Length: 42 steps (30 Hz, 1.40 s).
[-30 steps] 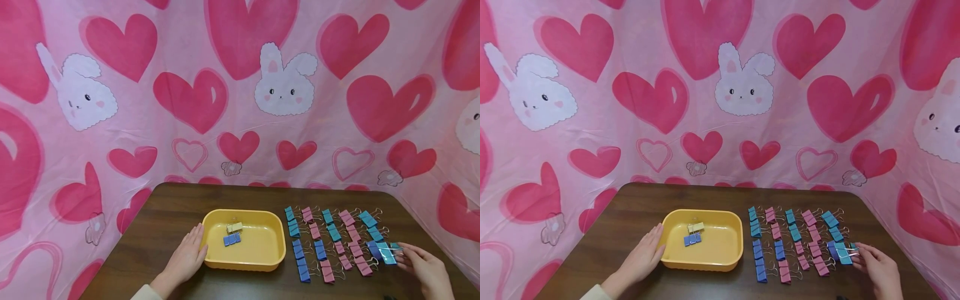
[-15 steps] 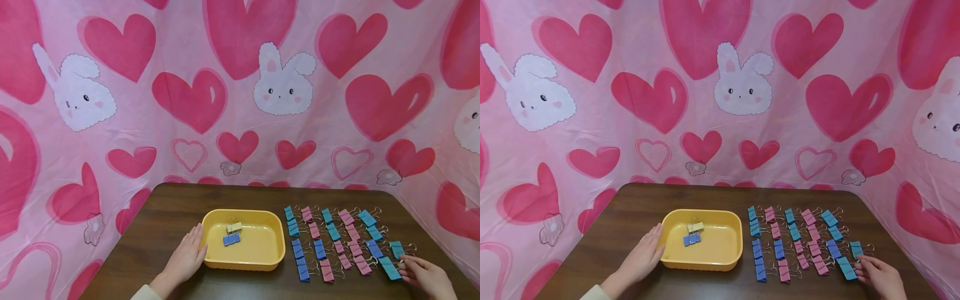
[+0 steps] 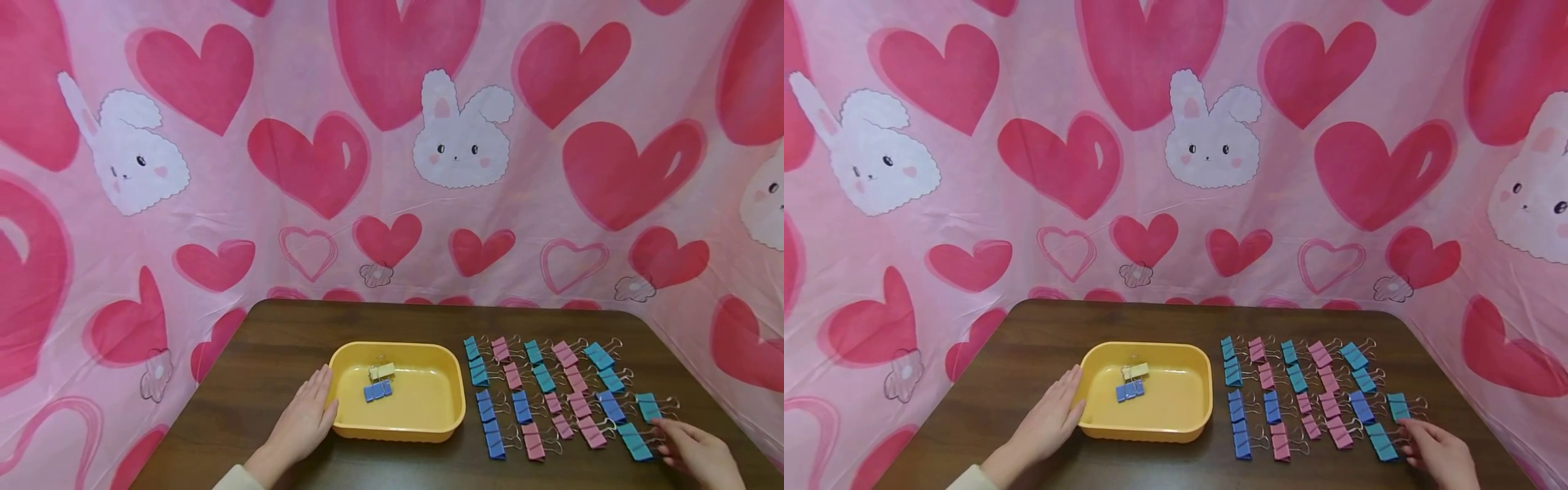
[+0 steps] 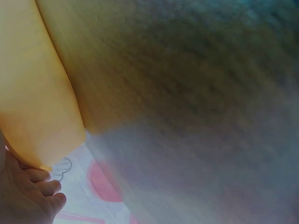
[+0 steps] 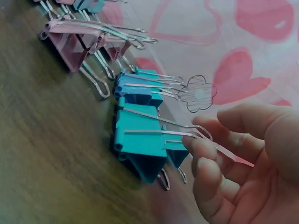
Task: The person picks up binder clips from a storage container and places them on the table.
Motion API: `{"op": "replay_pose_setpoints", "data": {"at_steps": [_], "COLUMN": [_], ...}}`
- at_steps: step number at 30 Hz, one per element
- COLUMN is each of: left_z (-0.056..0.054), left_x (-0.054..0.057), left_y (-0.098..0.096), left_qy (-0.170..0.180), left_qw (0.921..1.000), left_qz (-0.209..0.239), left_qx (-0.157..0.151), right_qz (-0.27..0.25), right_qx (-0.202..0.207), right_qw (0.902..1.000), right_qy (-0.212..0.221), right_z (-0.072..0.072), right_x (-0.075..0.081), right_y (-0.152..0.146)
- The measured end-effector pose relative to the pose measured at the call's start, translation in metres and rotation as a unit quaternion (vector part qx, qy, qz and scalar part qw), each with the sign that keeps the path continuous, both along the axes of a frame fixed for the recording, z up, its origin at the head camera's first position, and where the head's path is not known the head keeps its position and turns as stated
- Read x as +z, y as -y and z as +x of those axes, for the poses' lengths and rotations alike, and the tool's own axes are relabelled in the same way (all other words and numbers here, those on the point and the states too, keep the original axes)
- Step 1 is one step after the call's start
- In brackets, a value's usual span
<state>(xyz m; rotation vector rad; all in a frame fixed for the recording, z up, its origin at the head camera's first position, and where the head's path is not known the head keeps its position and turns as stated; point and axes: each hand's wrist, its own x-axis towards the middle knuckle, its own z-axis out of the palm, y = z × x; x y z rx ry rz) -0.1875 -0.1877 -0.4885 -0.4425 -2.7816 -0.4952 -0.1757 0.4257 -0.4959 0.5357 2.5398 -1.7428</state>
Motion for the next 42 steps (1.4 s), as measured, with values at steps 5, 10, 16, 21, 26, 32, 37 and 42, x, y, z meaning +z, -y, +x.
{"op": "replay_pose_setpoints", "data": {"at_steps": [5,10,16,21,26,32,37,42], "left_z": [0.000,0.000,0.000,0.000,0.001,0.001,0.001,0.002], "left_x": [0.001,0.001,0.000,0.000,-0.001,-0.003,-0.002,0.000], "left_y": [0.000,-0.001,-0.001,0.000,0.000,0.000,0.000,0.000], "left_qy": [-0.003,-0.010,-0.013,-0.024,-0.017,-0.011,-0.009,-0.016], "left_qw": [1.0000,0.9999,0.9999,0.9996,0.9997,0.9999,0.9999,0.9998], "left_qz": [-0.002,-0.004,0.001,0.007,0.008,0.005,0.004,0.004], "left_qx": [-0.003,-0.004,-0.006,-0.013,-0.014,-0.008,-0.007,-0.009], "right_qz": [0.012,-0.022,-0.087,-0.125,-0.117,-0.073,-0.030,-0.022], "right_qx": [-0.077,-0.097,-0.031,0.025,0.086,0.131,0.161,0.185], "right_qw": [0.9968,0.9934,0.9813,0.9685,0.9639,0.9597,0.9592,0.9589], "right_qy": [-0.015,-0.058,-0.168,-0.214,-0.223,-0.237,-0.231,-0.214], "right_z": [0.001,0.000,-0.003,-0.014,-0.026,-0.042,-0.050,-0.058], "right_x": [0.007,0.025,0.051,0.072,0.091,0.105,0.111,0.110], "right_y": [0.005,0.015,0.040,0.067,0.098,0.137,0.171,0.201]}}
